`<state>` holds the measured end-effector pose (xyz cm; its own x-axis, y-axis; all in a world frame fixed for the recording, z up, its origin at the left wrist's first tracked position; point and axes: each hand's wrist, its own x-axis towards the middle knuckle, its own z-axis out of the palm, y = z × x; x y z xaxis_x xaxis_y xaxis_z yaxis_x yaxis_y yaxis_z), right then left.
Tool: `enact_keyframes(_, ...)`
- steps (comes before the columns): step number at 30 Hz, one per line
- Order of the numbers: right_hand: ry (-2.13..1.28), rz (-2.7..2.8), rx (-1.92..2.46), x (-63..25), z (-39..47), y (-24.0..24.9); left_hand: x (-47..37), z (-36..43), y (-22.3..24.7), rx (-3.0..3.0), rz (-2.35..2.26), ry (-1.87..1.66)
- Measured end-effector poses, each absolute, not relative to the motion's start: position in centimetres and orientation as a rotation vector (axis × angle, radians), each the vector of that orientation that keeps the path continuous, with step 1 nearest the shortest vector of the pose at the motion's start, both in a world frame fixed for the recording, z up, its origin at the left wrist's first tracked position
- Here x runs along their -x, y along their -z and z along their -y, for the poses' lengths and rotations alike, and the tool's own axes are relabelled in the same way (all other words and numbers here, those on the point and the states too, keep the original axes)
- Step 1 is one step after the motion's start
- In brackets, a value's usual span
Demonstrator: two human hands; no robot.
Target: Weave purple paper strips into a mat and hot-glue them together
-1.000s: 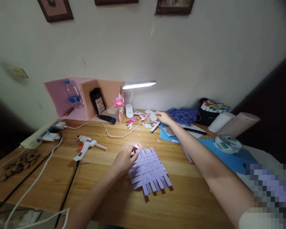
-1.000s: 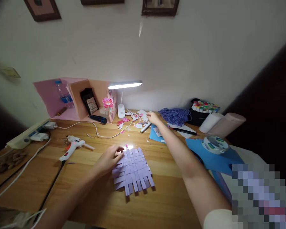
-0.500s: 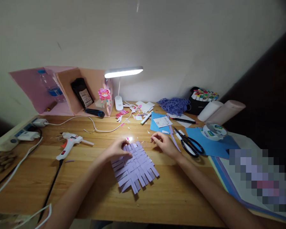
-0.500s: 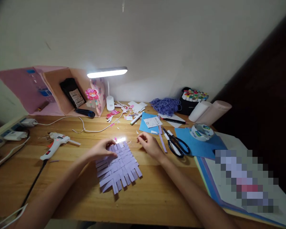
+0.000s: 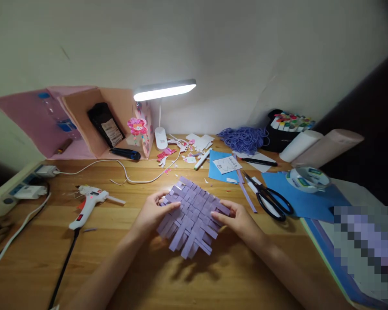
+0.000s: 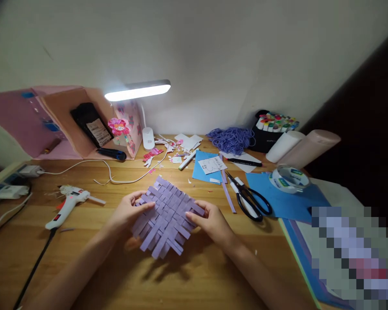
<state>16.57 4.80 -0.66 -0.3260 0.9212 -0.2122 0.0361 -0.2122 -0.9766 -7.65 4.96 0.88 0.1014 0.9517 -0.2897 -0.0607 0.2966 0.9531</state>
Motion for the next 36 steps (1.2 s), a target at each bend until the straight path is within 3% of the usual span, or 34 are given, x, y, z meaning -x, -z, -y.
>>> enact_keyframes(25, -1.713, 1.336, 1.251, -17.7, -5.0, 0.0, 6.3, -3.9, -0.8, -0.757, -1.214, -0.682)
enact_keyframes(36, -1.57, 1.407, 1.315, -18.0, -5.4, 0.1, 5.9, -3.7, -0.8, -0.963, -1.271, -0.653)
